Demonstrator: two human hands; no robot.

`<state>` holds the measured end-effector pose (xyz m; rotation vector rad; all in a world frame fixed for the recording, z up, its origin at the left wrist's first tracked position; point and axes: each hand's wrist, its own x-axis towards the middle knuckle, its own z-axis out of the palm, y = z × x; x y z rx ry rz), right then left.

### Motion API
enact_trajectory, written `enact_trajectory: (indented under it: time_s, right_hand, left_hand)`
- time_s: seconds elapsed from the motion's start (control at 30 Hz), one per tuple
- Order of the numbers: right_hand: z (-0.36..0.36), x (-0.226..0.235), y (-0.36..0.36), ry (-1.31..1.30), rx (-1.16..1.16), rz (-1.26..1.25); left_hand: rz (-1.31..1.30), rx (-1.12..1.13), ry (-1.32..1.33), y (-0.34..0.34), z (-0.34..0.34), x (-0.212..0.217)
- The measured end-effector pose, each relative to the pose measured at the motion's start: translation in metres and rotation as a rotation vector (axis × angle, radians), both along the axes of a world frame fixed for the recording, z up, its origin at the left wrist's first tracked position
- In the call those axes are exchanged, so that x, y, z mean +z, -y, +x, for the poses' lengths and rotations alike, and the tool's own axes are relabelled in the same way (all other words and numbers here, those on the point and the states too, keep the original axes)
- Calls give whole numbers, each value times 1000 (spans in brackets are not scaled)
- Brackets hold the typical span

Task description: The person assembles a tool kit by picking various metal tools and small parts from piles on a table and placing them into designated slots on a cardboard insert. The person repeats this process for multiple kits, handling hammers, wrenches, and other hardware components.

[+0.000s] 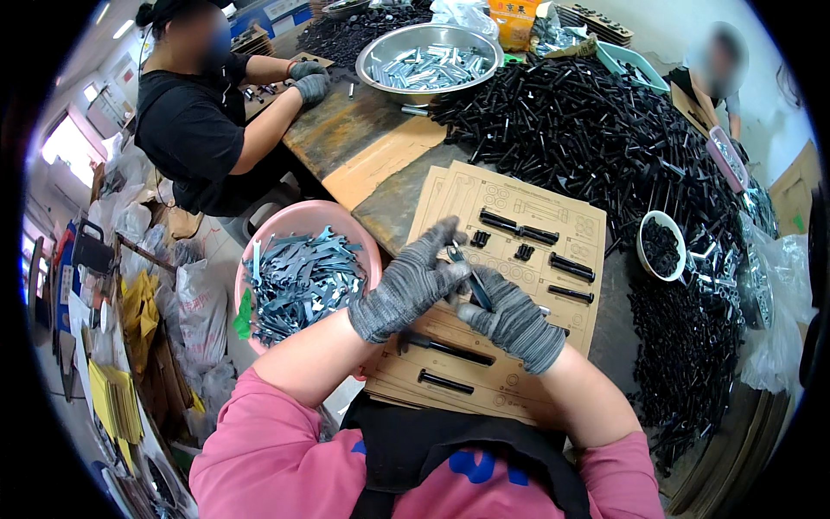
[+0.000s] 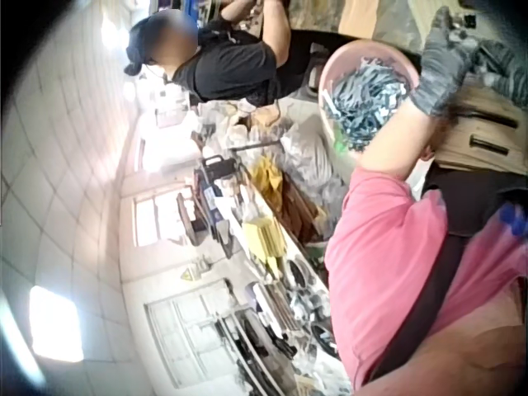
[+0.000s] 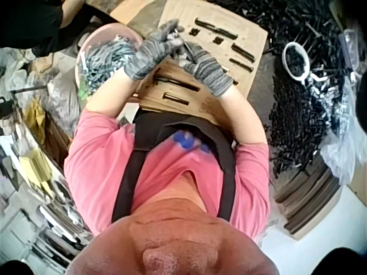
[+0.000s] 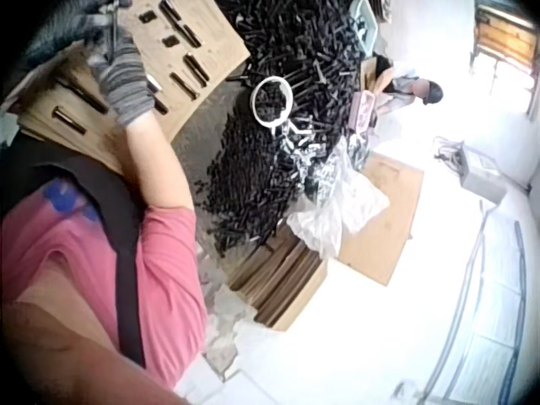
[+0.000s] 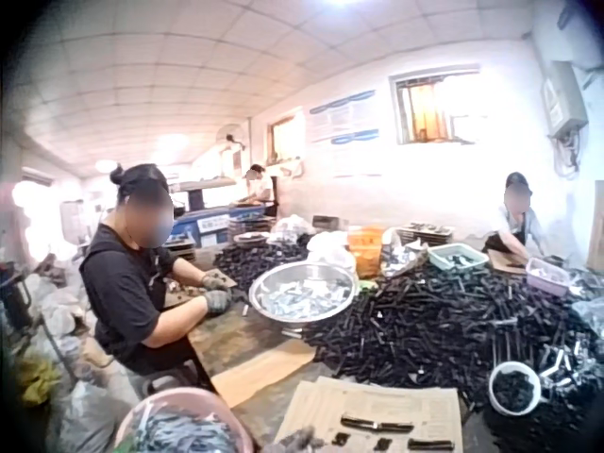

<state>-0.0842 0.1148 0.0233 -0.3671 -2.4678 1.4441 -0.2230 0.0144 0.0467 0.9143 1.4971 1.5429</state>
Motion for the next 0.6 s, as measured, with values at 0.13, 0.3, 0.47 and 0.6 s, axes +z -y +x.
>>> enact_trajectory:
  time_s: [0.13, 0.3, 0.47, 0.6]
  right_hand:
    - [16, -1, -34, 195, 98, 73]
    - [19, 18, -49, 290, 251, 269]
    - [51, 24, -104, 243, -3, 44]
    - [106, 15, -221, 671, -544, 722]
  left_hand:
    - [180, 7, -1060, -4, 8, 15]
    - [-161, -427, -1758, -22, 29, 25]
    - [-205, -353, -1624, -53, -6, 19]
    - [-506, -205, -1237, -92, -83, -9]
